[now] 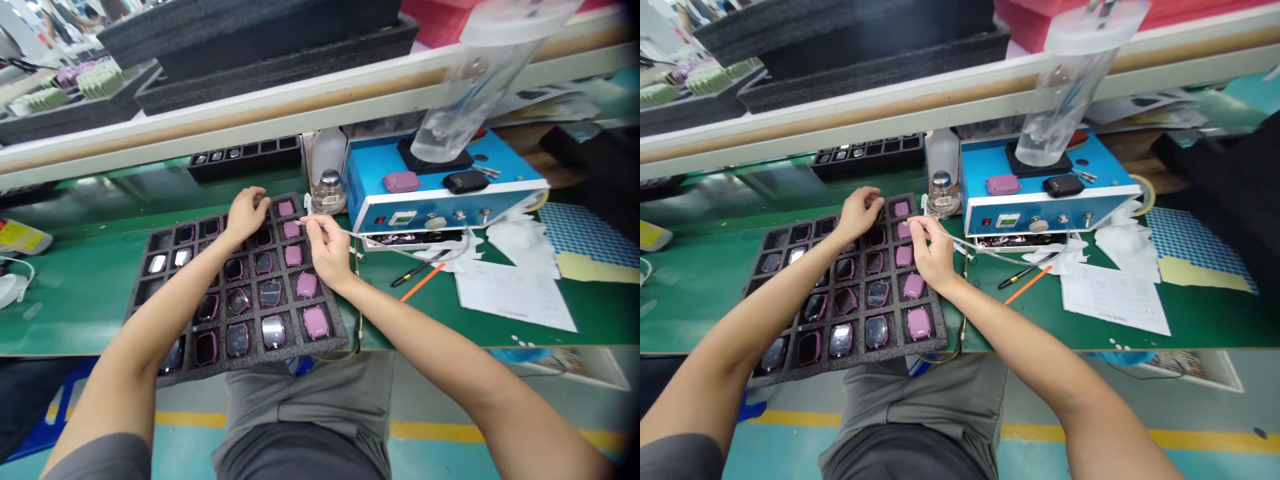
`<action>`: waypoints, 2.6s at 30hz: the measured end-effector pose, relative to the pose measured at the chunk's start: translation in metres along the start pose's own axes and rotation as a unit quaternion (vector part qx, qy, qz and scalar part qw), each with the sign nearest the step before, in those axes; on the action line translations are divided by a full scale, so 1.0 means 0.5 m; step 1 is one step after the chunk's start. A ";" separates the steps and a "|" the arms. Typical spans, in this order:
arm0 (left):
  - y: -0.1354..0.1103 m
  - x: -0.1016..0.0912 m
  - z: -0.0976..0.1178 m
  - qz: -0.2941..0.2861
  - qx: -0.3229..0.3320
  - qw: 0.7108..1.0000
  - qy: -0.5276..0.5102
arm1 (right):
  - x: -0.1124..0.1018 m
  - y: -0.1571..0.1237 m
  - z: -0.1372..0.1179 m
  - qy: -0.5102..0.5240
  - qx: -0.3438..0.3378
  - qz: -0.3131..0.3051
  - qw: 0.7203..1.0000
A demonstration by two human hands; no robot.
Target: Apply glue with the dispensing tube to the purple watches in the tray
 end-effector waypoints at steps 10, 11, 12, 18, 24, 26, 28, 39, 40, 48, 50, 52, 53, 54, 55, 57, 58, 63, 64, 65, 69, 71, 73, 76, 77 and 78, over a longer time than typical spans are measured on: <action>-0.018 -0.041 0.023 -0.120 -0.036 0.977 0.173 | 0.000 -0.007 0.003 -0.011 0.009 -0.006 1.000; -0.013 -0.044 0.023 -0.116 -0.052 0.981 0.147 | 0.000 -0.007 0.002 -0.007 0.008 -0.003 1.000; -0.010 -0.048 0.024 -0.114 -0.063 0.984 0.121 | 0.000 -0.008 0.002 -0.003 0.008 -0.001 1.000; -0.093 -0.032 0.043 -0.127 -0.192 0.936 -0.266 | 0.007 -0.007 0.006 0.012 0.013 -0.005 1.000; -0.175 0.014 0.064 -0.072 -0.260 0.828 -0.491 | 0.006 -0.004 0.000 0.007 -0.017 -0.003 1.000; -0.174 0.009 0.068 -0.045 -0.220 0.836 -0.501 | 0.005 -0.005 -0.006 -0.011 -0.023 -0.005 1.000; -0.171 0.000 0.073 -0.027 -0.172 0.854 -0.490 | 0.003 -0.006 -0.009 -0.023 -0.026 -0.001 0.999; -0.179 0.014 0.071 -0.024 -0.251 0.796 -0.550 | 0.003 -0.012 0.004 -0.004 -0.006 -0.003 1.000; -0.180 0.014 0.073 -0.028 -0.246 0.802 -0.543 | 0.004 -0.012 0.004 -0.004 -0.002 -0.006 1.000; -0.186 0.012 0.081 -0.050 -0.247 0.801 -0.542 | 0.001 -0.013 0.008 0.004 0.003 -0.008 1.000; -0.187 0.010 0.084 -0.051 -0.244 0.803 -0.541 | 0.000 -0.013 0.009 -0.004 0.003 -0.008 1.000; -0.187 0.009 0.087 -0.052 -0.241 0.804 -0.541 | -0.001 -0.013 0.009 -0.011 -0.001 -0.007 1.000; -0.187 0.009 0.088 -0.053 -0.239 0.804 -0.542 | -0.001 -0.013 0.009 -0.013 -0.002 -0.007 1.000; -0.188 0.008 0.089 -0.052 -0.237 0.804 -0.543 | -0.001 -0.013 0.010 -0.013 -0.001 -0.007 1.000; -0.188 0.008 0.089 -0.051 -0.235 0.803 -0.545 | -0.002 -0.013 0.011 -0.011 0.001 -0.007 1.000; -0.188 0.008 0.090 -0.049 -0.232 0.804 -0.546 | -0.003 -0.013 0.012 -0.004 0.006 -0.007 1.000; -0.188 0.008 0.090 -0.050 -0.230 0.804 -0.546 | -0.003 -0.013 0.013 -0.002 0.008 -0.007 1.000; -0.187 0.008 0.090 -0.049 -0.229 0.806 -0.543 | -0.003 -0.013 0.013 -0.013 0.009 -0.008 1.000; -0.187 0.008 0.090 -0.050 -0.230 0.806 -0.543 | -0.003 -0.013 0.014 -0.013 0.010 -0.007 1.000; -0.187 0.008 0.090 -0.051 -0.231 0.806 -0.543 | -0.003 -0.013 0.014 -0.011 0.010 -0.006 1.000; -0.188 0.009 0.088 -0.053 -0.236 0.804 -0.543 | -0.003 -0.013 0.015 -0.013 0.008 -0.007 1.000; -0.188 0.010 0.087 -0.054 -0.236 0.803 -0.544 | -0.003 -0.013 0.016 -0.016 0.006 -0.007 1.000; -0.188 0.011 0.087 -0.053 -0.232 0.803 -0.547 | -0.003 -0.013 0.016 -0.015 0.006 -0.007 1.000; -0.187 0.010 0.089 -0.054 -0.226 0.804 -0.548 | -0.003 -0.013 0.015 -0.007 0.004 -0.004 1.000; -0.187 0.010 0.089 -0.054 -0.227 0.804 -0.547 | -0.003 -0.013 0.014 -0.006 0.004 -0.004 1.000; -0.187 0.009 0.089 -0.054 -0.229 0.804 -0.546 | -0.003 -0.013 0.013 -0.008 0.004 -0.003 1.000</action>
Point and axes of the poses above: each hand's wrist, its own y-axis towards the middle knuckle, its own x-axis out of the palm, z = x × y, the point moved 6 cm from there along y, towards the middle knuckle, and after that the axes turned 12 degrees about z, right-handed, at the moved point
